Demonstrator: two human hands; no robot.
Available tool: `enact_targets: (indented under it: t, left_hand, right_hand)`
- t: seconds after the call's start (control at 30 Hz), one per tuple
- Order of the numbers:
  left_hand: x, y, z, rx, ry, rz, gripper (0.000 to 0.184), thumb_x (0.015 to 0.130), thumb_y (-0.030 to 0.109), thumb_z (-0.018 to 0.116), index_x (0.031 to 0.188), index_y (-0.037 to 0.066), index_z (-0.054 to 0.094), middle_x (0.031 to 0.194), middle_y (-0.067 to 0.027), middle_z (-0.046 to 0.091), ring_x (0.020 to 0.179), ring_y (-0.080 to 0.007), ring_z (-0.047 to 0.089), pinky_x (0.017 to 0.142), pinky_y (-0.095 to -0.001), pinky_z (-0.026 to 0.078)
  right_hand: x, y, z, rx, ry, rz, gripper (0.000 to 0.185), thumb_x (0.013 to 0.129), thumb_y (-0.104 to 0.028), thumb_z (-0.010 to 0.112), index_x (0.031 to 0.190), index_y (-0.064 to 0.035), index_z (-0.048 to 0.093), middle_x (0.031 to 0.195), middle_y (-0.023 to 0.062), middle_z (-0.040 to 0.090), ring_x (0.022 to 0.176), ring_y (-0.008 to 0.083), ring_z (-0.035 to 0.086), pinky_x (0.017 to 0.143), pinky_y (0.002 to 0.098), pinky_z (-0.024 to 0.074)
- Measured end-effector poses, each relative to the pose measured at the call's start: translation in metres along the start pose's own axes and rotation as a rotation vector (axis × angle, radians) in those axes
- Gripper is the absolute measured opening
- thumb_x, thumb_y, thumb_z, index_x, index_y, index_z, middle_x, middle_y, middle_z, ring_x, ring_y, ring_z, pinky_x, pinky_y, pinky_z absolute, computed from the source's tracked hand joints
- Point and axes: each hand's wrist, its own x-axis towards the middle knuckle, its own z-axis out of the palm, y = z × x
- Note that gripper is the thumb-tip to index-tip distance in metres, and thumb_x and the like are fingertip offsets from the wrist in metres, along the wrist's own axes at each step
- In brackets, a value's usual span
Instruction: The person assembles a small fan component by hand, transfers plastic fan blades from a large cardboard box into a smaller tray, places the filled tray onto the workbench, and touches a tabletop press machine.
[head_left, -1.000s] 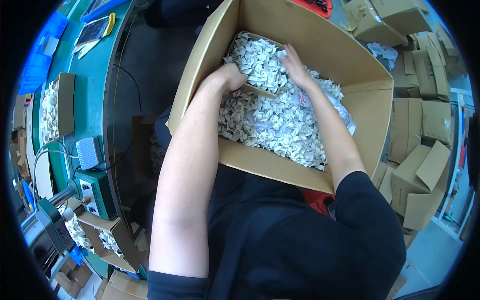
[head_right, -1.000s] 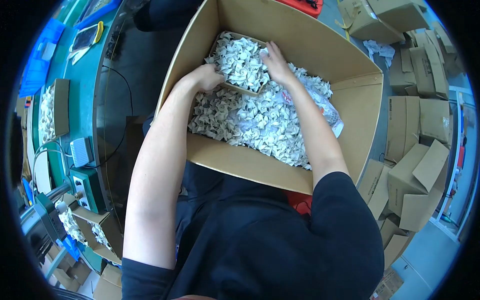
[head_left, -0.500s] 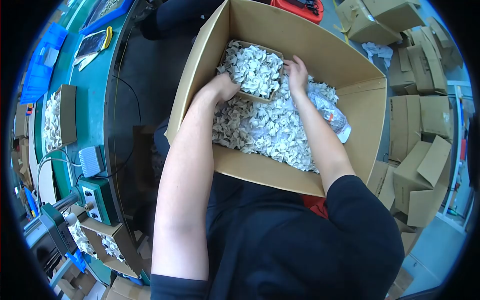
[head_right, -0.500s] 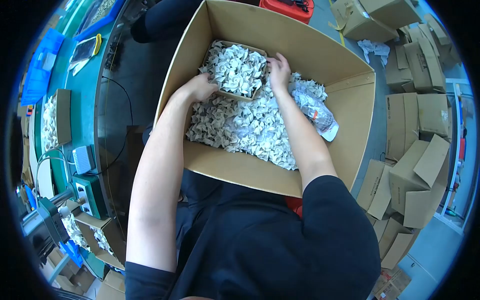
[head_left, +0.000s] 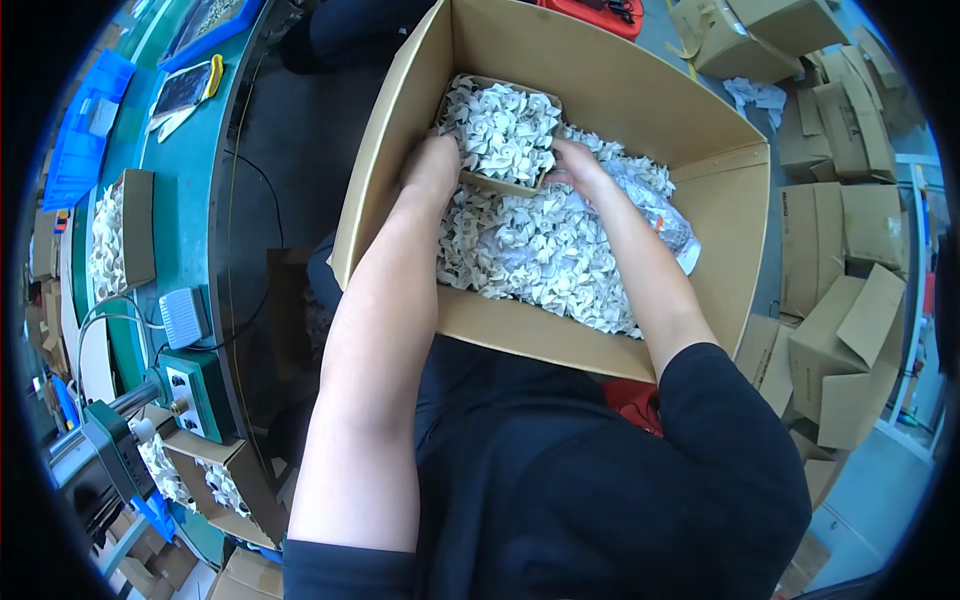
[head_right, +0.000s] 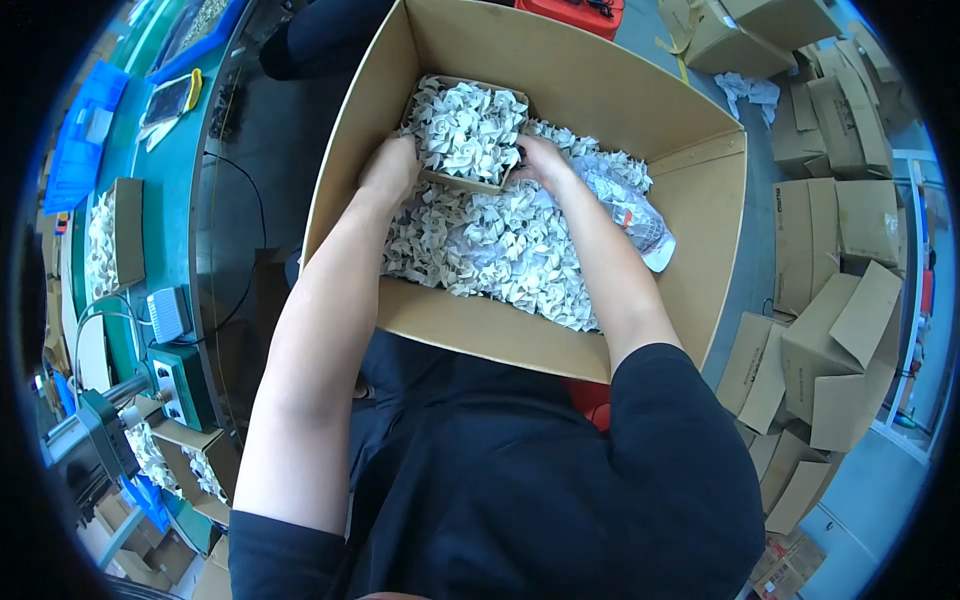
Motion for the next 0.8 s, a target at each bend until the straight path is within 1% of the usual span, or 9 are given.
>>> enact_targets:
  t: [0.1,0.23,0.4,0.47,0.53,0.6,0.63,0.73,0.8]
  left_hand:
    - [-0.005,0.002,-0.006,0.078,0.009,-0.014,0.024,0.097,0.007,0.058,0.114,0.000,0.074,0.121,-0.0215,0.072,0.111,-0.0366,0.071,0.096,-0.0456,0.058]
    - [-0.014,0.004,-0.012,0.080,0.062,0.075,0.024,0.096,0.013,0.063,0.112,0.000,0.075,0.114,-0.0231,0.074,0.107,-0.0380,0.073,0.094,-0.0448,0.059]
    - [-0.036,0.017,-0.043,0.014,-0.133,0.030,0.029,0.091,0.019,0.068,0.109,-0.003,0.075,0.110,-0.0273,0.073,0.104,-0.0399,0.072,0.092,-0.0439,0.058]
    - [-0.037,0.020,-0.053,0.040,-0.254,0.012,0.033,0.089,0.022,0.069,0.109,-0.004,0.075,0.109,-0.0295,0.072,0.102,-0.0410,0.072,0.091,-0.0436,0.058]
    - [-0.040,0.015,-0.054,-0.046,-0.241,0.016,0.033,0.089,0.021,0.068,0.109,-0.004,0.075,0.109,-0.0300,0.072,0.103,-0.0411,0.072,0.091,-0.0437,0.058]
    - [-0.042,0.008,-0.052,-0.218,-0.213,0.027,0.033,0.089,0.020,0.066,0.109,-0.005,0.075,0.110,-0.0309,0.071,0.103,-0.0413,0.072,0.091,-0.0439,0.057]
    - [-0.044,0.007,-0.050,-0.216,-0.212,0.024,0.033,0.089,0.020,0.066,0.109,-0.005,0.075,0.110,-0.0309,0.071,0.103,-0.0413,0.072,0.091,-0.0439,0.057]
    - [-0.041,0.007,-0.049,-0.300,-0.154,0.041,0.025,0.089,0.017,0.063,0.097,-0.006,0.072,0.081,-0.0208,0.074,0.076,-0.0302,0.074,0.074,-0.0389,0.059]
    - [-0.046,0.009,-0.055,-0.344,-0.079,0.072,0.024,0.090,0.016,0.063,0.097,-0.005,0.072,0.081,-0.0196,0.074,0.076,-0.0275,0.073,0.073,-0.0377,0.058]
  right_hand:
    - [0.004,-0.006,-0.005,0.001,-0.087,0.087,0.035,0.104,-0.033,0.055,0.125,-0.0056,0.061,0.115,0.0083,0.069,0.101,0.0233,0.068,0.087,0.0412,0.0575]
    - [0.005,-0.004,-0.011,0.109,-0.127,0.132,0.032,0.102,-0.034,0.056,0.118,-0.0068,0.064,0.112,0.0070,0.068,0.096,0.0233,0.065,0.082,0.0409,0.0562]
    - [0.009,0.010,-0.012,0.235,-0.175,0.069,0.033,0.102,-0.035,0.057,0.121,-0.0088,0.063,0.112,0.0067,0.069,0.098,0.0231,0.065,0.084,0.0421,0.0539]
    - [0.008,0.011,-0.014,0.257,-0.187,0.063,0.033,0.102,-0.034,0.057,0.122,-0.0089,0.062,0.113,0.0068,0.069,0.100,0.0227,0.065,0.088,0.0430,0.0530]
    - [0.009,0.016,-0.023,0.265,-0.191,0.063,0.032,0.102,-0.033,0.057,0.123,-0.0090,0.062,0.113,0.0069,0.069,0.101,0.0224,0.064,0.089,0.0435,0.0526]
    - [0.017,0.025,-0.030,0.273,-0.253,0.044,0.033,0.103,-0.033,0.054,0.126,-0.0096,0.062,0.119,0.0058,0.069,0.107,0.0220,0.064,0.097,0.0442,0.0494]
    - [0.015,0.026,-0.029,0.280,-0.284,0.035,0.033,0.104,-0.032,0.053,0.127,-0.0100,0.062,0.121,0.0053,0.069,0.111,0.0217,0.063,0.100,0.0445,0.0478]
    - [0.008,0.021,-0.031,0.265,-0.285,0.001,0.034,0.104,-0.031,0.053,0.130,-0.0092,0.060,0.124,0.0056,0.068,0.112,0.0211,0.063,0.101,0.0438,0.0475]
    - [-0.001,0.020,-0.035,0.260,-0.276,-0.022,0.035,0.104,-0.030,0.053,0.131,-0.0088,0.060,0.125,0.0058,0.068,0.112,0.0207,0.063,0.102,0.0434,0.0474]
